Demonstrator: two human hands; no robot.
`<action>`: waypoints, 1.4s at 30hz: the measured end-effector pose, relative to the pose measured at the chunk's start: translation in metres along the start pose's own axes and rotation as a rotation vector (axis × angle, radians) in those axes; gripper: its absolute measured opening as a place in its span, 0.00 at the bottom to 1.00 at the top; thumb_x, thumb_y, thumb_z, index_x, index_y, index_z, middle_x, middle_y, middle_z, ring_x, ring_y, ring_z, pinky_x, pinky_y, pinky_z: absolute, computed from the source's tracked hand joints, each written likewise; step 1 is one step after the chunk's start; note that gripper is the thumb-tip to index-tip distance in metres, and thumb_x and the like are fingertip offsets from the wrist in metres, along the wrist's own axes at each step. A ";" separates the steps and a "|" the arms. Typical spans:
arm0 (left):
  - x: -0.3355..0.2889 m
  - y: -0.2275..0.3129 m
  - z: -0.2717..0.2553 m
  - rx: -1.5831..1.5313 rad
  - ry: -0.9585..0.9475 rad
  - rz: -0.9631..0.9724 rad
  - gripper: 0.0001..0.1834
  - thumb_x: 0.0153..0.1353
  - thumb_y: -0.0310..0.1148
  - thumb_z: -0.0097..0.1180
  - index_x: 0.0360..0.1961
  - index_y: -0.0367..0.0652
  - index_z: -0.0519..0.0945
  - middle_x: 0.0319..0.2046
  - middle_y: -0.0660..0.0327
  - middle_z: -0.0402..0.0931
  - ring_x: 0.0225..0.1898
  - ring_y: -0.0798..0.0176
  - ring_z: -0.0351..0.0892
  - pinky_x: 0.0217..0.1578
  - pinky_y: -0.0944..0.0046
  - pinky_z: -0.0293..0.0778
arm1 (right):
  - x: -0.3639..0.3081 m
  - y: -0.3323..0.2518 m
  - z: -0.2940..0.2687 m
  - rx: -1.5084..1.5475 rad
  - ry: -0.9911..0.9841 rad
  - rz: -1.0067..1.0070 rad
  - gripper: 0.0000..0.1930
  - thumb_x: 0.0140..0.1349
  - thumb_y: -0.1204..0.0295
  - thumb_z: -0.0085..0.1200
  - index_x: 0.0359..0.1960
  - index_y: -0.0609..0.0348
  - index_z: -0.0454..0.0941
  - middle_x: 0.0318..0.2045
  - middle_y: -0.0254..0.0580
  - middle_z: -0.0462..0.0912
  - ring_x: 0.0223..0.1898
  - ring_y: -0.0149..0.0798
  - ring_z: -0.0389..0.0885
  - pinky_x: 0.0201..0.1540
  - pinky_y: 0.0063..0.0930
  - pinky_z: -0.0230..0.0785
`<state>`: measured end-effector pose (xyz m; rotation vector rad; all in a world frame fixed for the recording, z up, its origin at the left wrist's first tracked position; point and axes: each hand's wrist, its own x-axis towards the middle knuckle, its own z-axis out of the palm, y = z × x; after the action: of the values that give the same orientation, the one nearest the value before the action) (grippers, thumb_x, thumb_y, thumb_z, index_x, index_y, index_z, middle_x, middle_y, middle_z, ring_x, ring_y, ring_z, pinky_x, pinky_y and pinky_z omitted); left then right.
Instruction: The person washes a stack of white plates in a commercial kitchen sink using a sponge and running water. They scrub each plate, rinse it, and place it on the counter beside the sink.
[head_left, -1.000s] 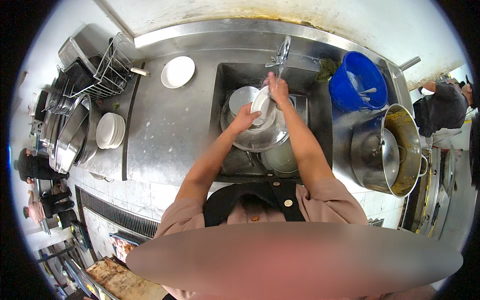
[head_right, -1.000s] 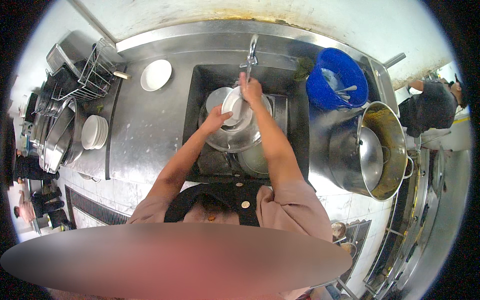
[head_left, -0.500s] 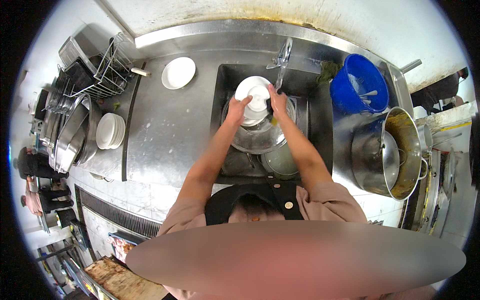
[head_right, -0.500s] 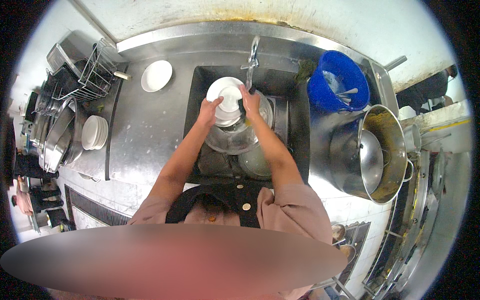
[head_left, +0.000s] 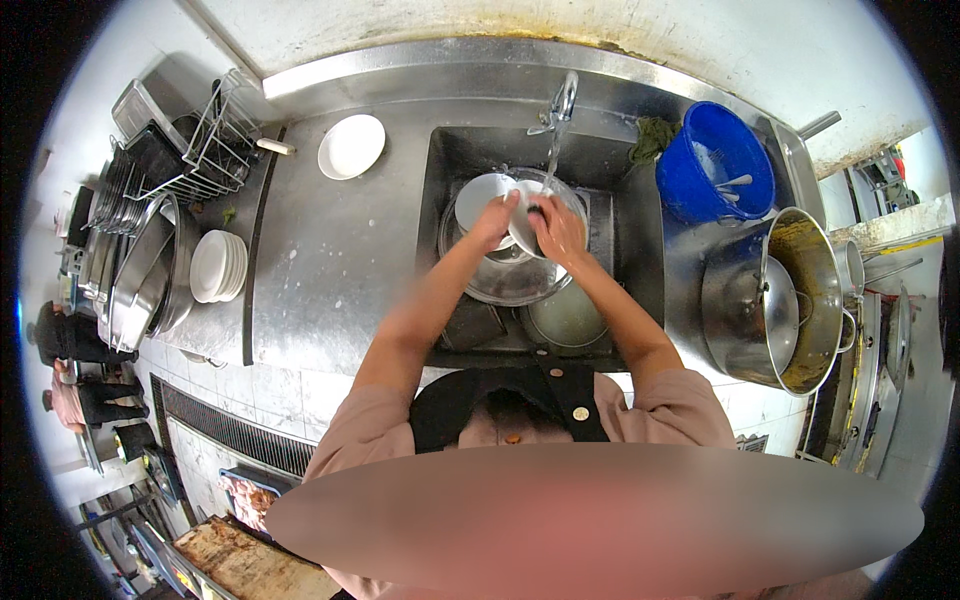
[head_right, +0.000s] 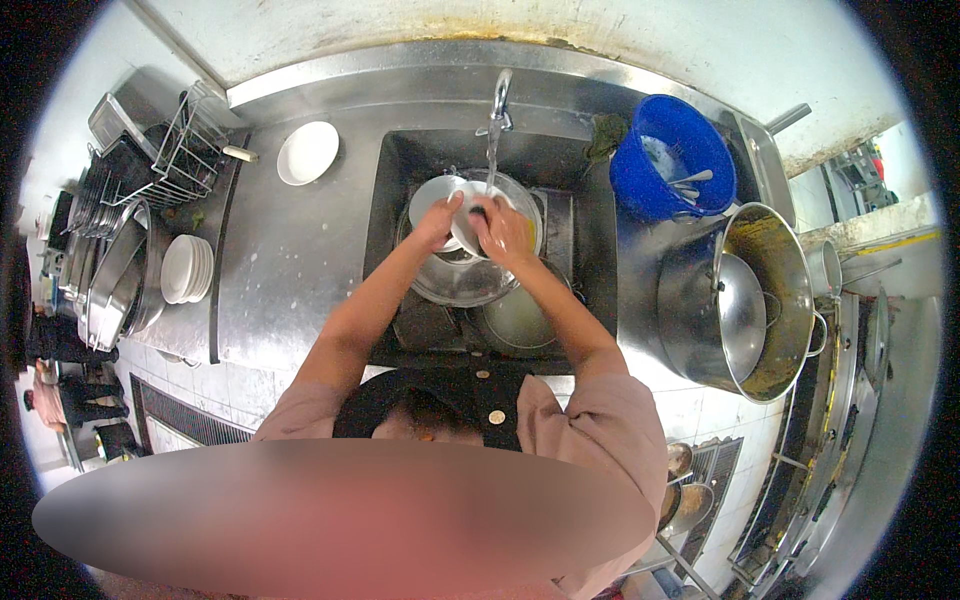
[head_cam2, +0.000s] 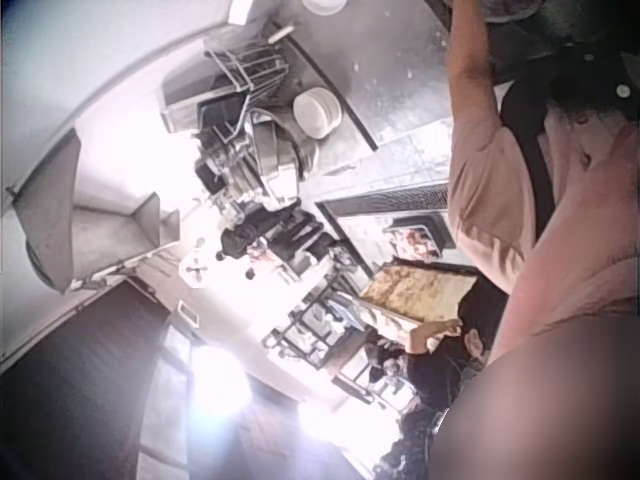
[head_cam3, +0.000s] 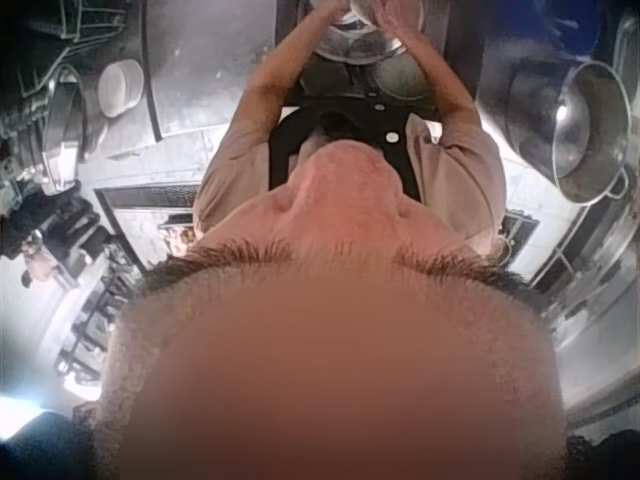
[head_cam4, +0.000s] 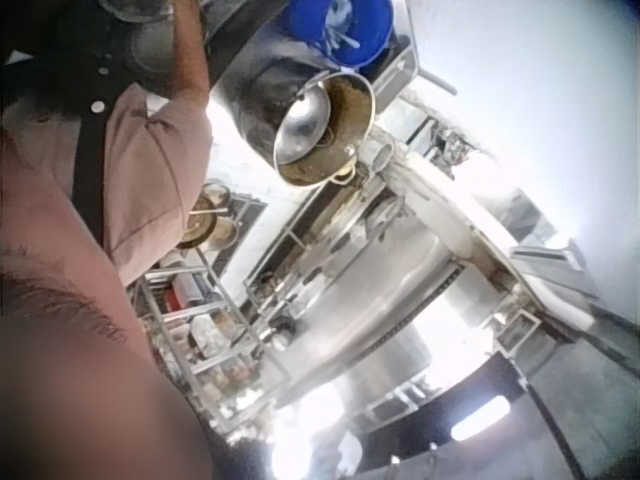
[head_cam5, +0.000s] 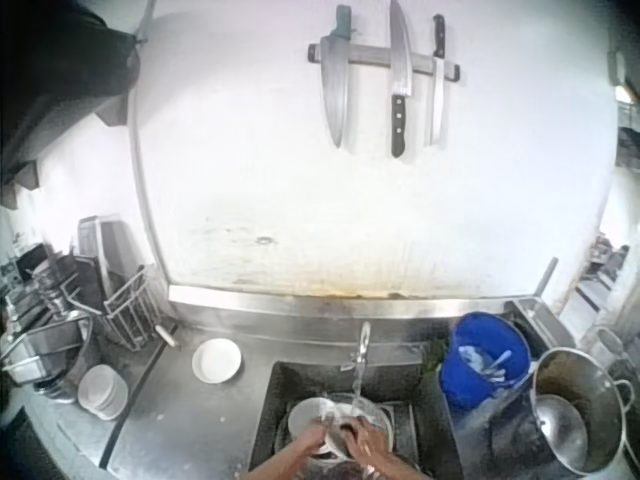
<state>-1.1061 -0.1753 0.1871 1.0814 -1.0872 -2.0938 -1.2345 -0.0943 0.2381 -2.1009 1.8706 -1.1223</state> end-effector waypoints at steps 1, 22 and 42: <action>-0.003 -0.004 0.003 0.061 0.002 0.052 0.22 0.63 0.43 0.43 0.48 0.34 0.69 0.39 0.57 0.74 0.38 0.63 0.74 0.41 0.62 0.69 | 0.008 0.000 0.003 -0.034 -0.004 0.074 0.15 0.55 0.59 0.51 0.40 0.51 0.73 0.31 0.48 0.71 0.27 0.52 0.75 0.31 0.41 0.68; -0.249 0.131 -0.346 -0.061 1.517 0.893 0.21 0.59 0.34 0.47 0.51 0.34 0.67 0.42 0.51 0.73 0.41 0.57 0.73 0.41 0.61 0.68 | 0.064 0.071 0.145 -0.213 -0.533 0.488 0.40 0.43 0.48 0.59 0.59 0.44 0.57 0.49 0.54 0.72 0.50 0.54 0.71 0.49 0.44 0.64; -0.223 0.093 -0.345 0.660 1.960 0.808 0.23 0.51 0.34 0.54 0.49 0.41 0.66 0.42 0.53 0.61 0.46 0.51 0.61 0.50 0.52 0.56 | 0.050 0.117 0.123 0.355 -0.345 0.552 0.29 0.42 0.69 0.62 0.49 0.64 0.69 0.43 0.48 0.77 0.44 0.41 0.75 0.48 0.29 0.64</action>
<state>-0.6885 -0.2005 0.2339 1.7095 -0.7080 0.3903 -1.2596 -0.2128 0.1091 -1.3605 1.7589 -0.8189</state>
